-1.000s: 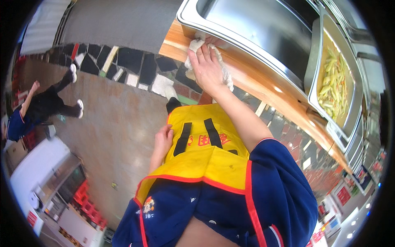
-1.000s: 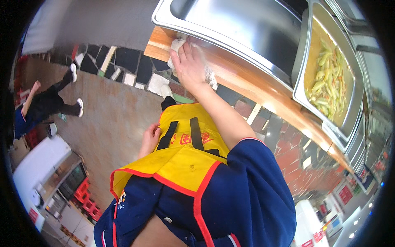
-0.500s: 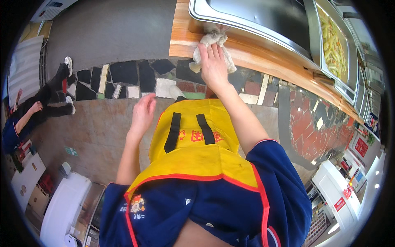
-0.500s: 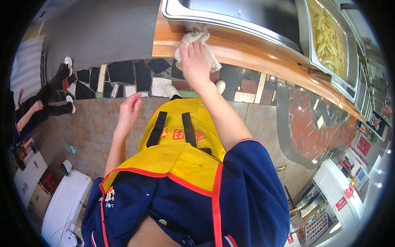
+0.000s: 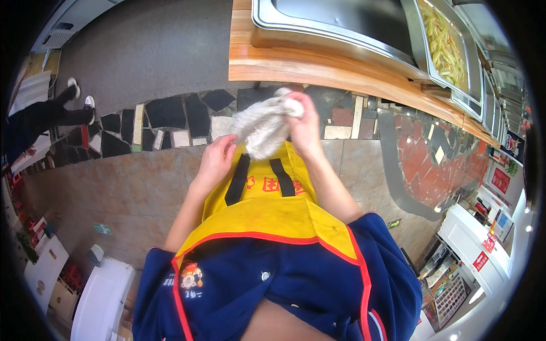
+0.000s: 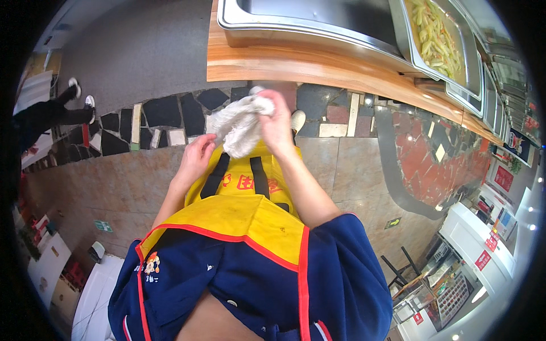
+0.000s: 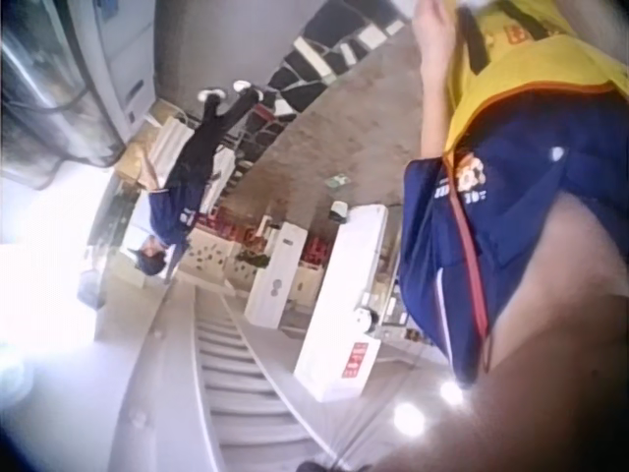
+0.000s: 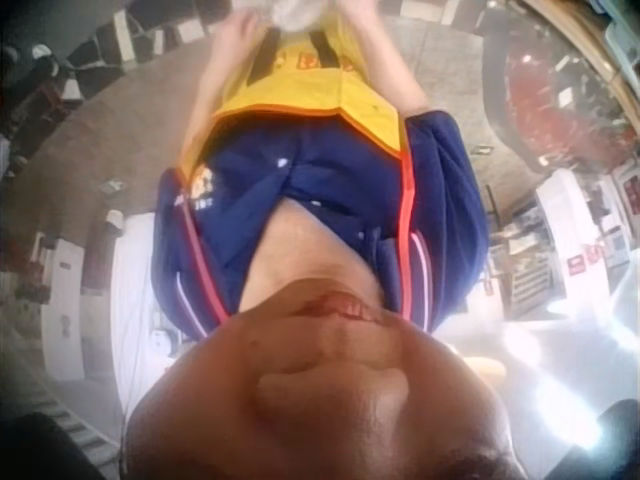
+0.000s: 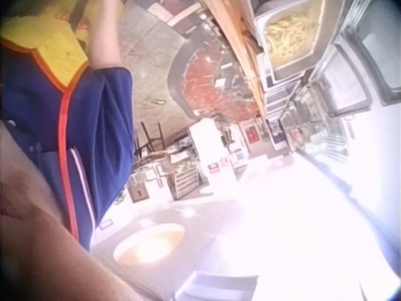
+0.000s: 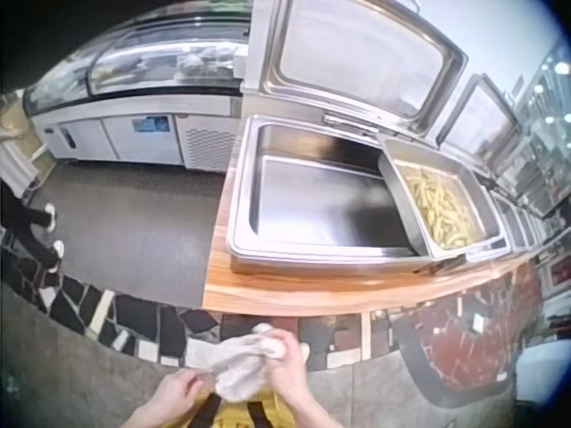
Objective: The person wipes the edges and surfaces of several stainless steel food trays on a buffet counter using a white cloth. The person moves along the counter, cleaning each tray in sequence.
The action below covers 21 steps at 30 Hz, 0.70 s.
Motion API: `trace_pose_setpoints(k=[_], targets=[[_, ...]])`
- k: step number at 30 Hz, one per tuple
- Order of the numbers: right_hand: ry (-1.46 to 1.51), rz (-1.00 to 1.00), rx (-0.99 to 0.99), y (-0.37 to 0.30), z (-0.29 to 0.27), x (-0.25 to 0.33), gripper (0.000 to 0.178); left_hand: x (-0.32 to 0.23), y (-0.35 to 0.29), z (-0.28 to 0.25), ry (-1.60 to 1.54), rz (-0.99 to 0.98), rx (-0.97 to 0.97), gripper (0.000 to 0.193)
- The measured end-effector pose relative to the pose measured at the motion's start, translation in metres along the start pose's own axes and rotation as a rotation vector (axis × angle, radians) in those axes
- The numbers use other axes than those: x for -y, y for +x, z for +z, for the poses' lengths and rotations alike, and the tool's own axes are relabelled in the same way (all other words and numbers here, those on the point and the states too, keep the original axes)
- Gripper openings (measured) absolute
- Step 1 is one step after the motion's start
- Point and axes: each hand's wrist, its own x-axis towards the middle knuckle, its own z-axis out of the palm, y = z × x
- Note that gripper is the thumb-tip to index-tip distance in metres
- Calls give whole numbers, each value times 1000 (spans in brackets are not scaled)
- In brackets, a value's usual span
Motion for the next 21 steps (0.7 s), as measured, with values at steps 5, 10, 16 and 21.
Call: trace_pose_setpoints(k=[5, 10, 16, 21], targets=[[-470, -421, -104, 45, -21, 38, 45, 23, -5, -2, 25, -15, -51, 22], [-956, -706, 97, 79, 2, -11, 60, 47, -28, -15, 93, -57, -83, 22], [-931, -797, 136, 81, 53, 2, 51, 79, -55, -19, 124, -189, -68, 21], [-702, -758, 361, 56, 76, 5, 51, 61, -20, -26, 169, -68, -17, 22]])
